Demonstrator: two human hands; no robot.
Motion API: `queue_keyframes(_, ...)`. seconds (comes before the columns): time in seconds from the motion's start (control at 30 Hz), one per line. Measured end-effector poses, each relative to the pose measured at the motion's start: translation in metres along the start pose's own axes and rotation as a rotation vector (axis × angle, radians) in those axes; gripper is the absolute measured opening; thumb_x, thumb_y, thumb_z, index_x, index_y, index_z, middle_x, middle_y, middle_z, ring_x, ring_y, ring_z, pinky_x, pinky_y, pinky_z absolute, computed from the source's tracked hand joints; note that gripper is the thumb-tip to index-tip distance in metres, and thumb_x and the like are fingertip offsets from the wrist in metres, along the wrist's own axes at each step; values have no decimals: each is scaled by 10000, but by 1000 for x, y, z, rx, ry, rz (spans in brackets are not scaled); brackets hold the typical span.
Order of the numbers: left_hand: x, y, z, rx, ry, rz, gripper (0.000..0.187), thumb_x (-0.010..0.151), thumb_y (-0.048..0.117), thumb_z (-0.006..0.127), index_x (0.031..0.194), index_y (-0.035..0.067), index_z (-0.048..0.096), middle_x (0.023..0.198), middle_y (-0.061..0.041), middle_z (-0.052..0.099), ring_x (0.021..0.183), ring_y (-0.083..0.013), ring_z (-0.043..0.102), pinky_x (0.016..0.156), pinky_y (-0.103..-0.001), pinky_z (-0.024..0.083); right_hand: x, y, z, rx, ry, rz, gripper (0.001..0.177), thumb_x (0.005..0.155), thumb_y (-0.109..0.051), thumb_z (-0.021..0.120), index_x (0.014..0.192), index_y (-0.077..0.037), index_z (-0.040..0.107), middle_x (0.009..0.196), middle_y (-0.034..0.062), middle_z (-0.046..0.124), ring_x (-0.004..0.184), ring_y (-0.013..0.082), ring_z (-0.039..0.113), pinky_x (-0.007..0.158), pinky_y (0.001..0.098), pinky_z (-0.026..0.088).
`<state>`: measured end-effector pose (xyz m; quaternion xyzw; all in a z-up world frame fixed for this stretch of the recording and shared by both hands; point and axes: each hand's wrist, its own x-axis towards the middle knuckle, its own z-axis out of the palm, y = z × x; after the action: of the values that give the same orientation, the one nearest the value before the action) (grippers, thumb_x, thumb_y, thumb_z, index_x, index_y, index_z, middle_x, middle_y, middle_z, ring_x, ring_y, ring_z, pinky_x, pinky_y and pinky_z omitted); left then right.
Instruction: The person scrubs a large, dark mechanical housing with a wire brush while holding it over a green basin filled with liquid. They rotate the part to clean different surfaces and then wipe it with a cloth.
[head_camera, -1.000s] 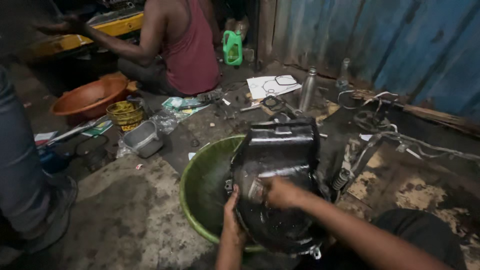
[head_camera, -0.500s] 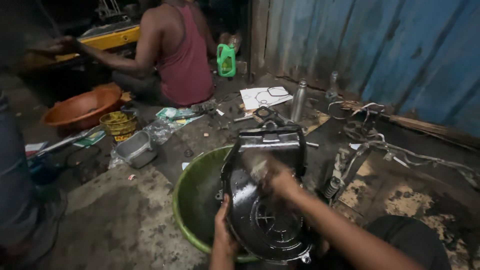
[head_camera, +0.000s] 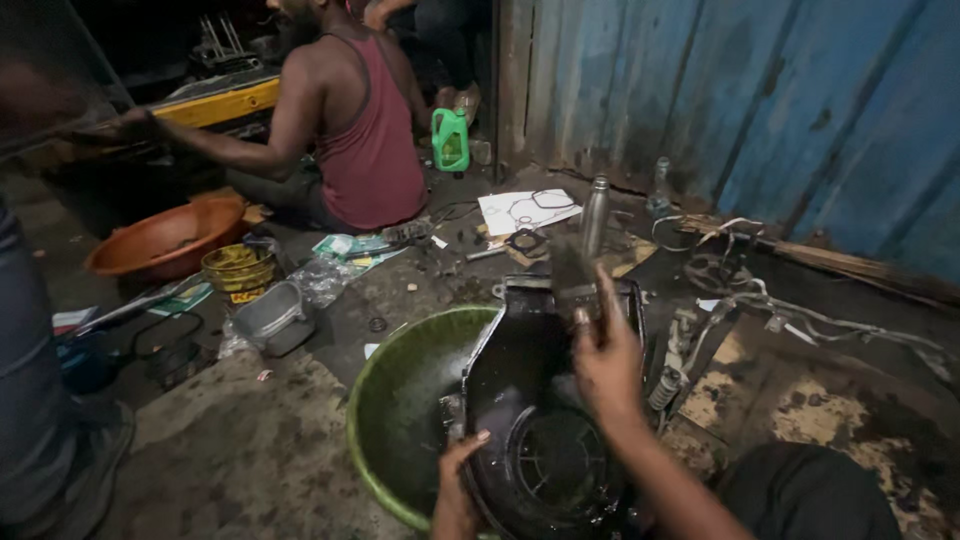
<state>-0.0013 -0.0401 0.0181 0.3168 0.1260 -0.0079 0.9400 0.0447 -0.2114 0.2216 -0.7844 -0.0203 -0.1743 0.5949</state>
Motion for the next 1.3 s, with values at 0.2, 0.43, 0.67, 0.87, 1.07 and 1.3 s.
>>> queue_keyframes(0.2,-7,33,10,199,124,140,926,561,95,714,1460,93,493,1235,-182,676,1063,-312,682,949,-430,561,29,-42,-46,-887,-42,-822,568,777,-52,671,1314,-233,645,1151,163,709,810,375,705,682,468,569)
queue_keyframes(0.43,-4,46,-12,140,19,417,991,560,96,705,1516,45,444,1219,-185,671,1053,-324,659,918,-436,546,45,-70,-69,-1274,-231,-608,648,858,-58,609,1444,-330,558,1155,131,693,786,348,722,657,458,586)
queue_keyframes(0.67,51,44,-67,490,-254,706,1013,565,87,801,1511,-21,457,1301,-108,655,1178,-235,620,1032,-360,475,43,-88,-53,-1040,-196,-877,765,758,-117,636,1483,-332,524,1251,182,665,780,369,713,598,460,581)
queue_keyframes(0.87,36,65,-54,644,-77,658,1031,468,103,753,1471,13,533,1310,-95,680,1174,-217,637,1009,-335,476,42,-93,-64,-1232,-307,-724,657,923,-229,619,1528,-421,446,1155,128,694,828,348,719,680,450,587)
queue_keyframes(1.07,11,80,-38,627,-133,688,1032,505,131,767,1496,-2,512,1313,-106,679,1165,-228,643,1009,-345,488,45,-73,-64,-1094,-191,-831,760,768,-150,681,1479,-343,493,1208,203,677,725,357,725,575,450,588)
queue_keyframes(1.3,32,82,-71,655,-161,811,1026,538,101,824,1497,-11,475,1351,-117,642,1215,-219,610,1051,-350,472,25,-70,-60,-840,-125,-868,765,738,-122,691,1455,-335,535,1185,137,711,747,372,712,646,479,583)
